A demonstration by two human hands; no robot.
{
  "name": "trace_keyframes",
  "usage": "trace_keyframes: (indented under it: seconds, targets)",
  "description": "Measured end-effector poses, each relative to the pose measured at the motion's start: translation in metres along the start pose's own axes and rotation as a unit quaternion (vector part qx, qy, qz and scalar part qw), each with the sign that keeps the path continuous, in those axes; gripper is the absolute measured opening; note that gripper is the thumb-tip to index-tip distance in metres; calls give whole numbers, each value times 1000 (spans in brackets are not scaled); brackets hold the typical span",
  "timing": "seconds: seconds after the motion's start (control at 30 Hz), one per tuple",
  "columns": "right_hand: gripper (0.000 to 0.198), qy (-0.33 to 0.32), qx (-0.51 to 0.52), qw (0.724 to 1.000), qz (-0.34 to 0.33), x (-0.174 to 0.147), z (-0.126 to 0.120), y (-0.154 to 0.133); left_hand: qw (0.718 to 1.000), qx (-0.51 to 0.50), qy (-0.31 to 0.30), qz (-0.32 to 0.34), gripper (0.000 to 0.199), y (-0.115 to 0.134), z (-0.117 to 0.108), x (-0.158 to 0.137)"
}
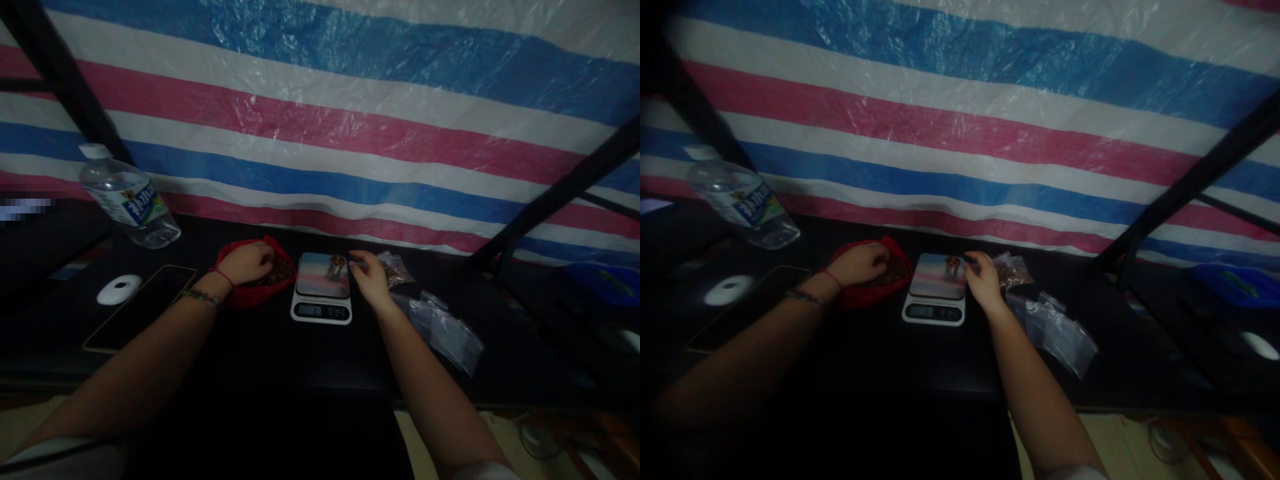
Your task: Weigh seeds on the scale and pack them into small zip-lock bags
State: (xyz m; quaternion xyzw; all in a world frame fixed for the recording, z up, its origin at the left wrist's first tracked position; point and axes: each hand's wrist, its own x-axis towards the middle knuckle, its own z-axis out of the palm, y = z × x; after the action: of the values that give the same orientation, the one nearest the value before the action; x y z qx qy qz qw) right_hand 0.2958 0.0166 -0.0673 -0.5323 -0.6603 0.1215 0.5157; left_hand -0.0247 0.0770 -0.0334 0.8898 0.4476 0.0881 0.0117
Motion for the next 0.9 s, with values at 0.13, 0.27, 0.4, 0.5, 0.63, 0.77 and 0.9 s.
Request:
trace_keyframes:
  seconds: [0.13, 0.27, 0.4, 0.5, 0.63, 0.77, 0.9]
  targets:
    - [22, -4, -2, 1000, -12, 0, 0, -2, 1000, 11, -2, 0, 20, -4, 0, -1]
    - [21, -5, 2, 1000, -9, 0, 0, -3, 1000, -2, -16, -8, 24, -7, 3, 0]
    - [21, -2, -5, 1000, -16, 0, 1, -3, 999, -30, -13, 2, 38, -7, -2, -1]
    - [21, -2, -6, 1000, -15, 0, 1, -2, 998, -49, -13, 43, 37, -7, -6, -3]
    - [21, -7, -11, 1000, -21, -1, 0, -2, 996, -55, -26, 73, 38, -10, -2, -4]
    - [20, -7, -12, 1000, -22, 0, 0, -3, 996, -59, -36, 55, 56, -11, 8, -3]
    - [19, -10, -13, 1000, -24, 0, 0, -4, 996, -70, -39, 48, 51, -7, 14, -1]
